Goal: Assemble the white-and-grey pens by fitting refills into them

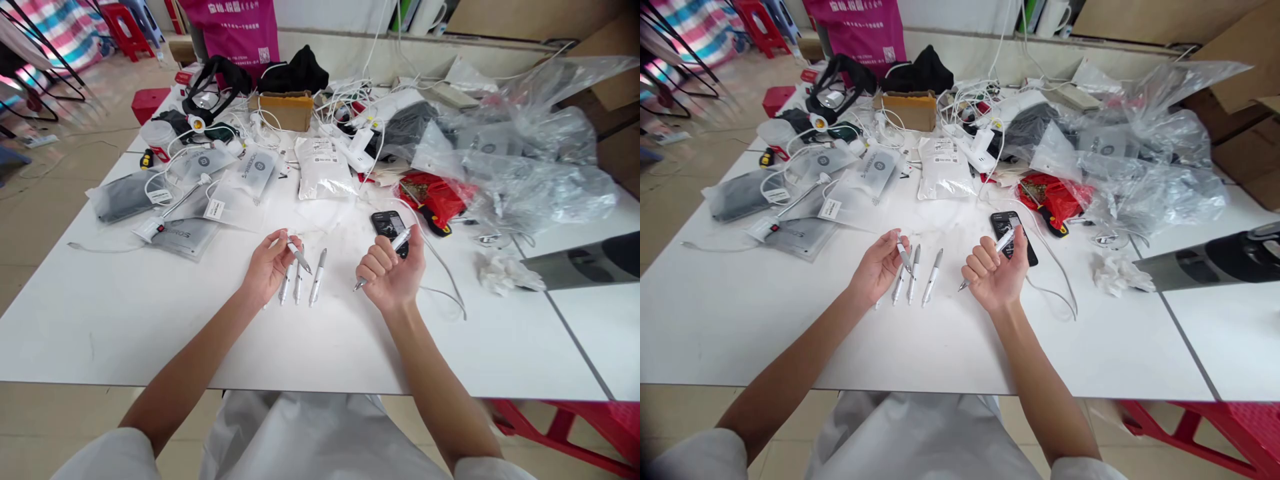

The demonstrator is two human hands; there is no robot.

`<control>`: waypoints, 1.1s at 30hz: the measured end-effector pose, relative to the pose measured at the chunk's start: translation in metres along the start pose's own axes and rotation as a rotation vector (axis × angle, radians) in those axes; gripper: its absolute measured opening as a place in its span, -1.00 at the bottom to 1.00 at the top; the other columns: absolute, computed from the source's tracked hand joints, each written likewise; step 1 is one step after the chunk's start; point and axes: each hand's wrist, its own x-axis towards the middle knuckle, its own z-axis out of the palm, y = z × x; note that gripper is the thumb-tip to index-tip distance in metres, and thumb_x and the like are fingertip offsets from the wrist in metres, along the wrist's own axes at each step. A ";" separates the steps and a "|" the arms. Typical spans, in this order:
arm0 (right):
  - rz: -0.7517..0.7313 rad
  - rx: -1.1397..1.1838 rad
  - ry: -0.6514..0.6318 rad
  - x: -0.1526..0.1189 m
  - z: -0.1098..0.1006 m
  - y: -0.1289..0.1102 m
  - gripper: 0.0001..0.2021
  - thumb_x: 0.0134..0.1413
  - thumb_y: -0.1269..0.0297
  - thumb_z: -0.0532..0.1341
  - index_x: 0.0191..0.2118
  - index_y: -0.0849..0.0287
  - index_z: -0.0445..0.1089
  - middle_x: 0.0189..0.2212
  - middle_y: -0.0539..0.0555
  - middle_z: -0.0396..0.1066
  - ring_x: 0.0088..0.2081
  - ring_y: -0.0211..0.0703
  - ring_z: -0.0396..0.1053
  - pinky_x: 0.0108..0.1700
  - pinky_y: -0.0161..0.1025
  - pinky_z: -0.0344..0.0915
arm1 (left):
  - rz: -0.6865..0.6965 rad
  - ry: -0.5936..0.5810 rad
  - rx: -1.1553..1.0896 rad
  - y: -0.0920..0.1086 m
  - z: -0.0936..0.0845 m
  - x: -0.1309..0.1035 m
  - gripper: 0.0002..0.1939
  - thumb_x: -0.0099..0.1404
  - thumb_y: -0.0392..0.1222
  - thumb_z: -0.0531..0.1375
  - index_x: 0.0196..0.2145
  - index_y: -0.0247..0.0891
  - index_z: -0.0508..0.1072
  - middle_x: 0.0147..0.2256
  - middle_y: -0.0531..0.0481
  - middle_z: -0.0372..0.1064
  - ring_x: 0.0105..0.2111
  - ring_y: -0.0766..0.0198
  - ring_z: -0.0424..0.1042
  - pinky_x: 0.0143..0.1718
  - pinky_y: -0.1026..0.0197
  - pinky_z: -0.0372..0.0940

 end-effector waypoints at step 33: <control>0.434 -0.544 0.035 -0.004 0.030 0.042 -0.68 0.22 0.10 0.50 -0.31 0.19 0.45 -0.57 -0.24 -0.20 -0.57 -0.44 -0.25 -0.62 -0.43 -0.16 | 0.108 -0.129 0.336 -0.002 0.009 -0.015 -0.44 0.20 -0.04 0.57 0.05 -0.21 0.47 -0.25 -0.03 0.65 -0.26 0.18 0.67 -0.17 0.16 0.54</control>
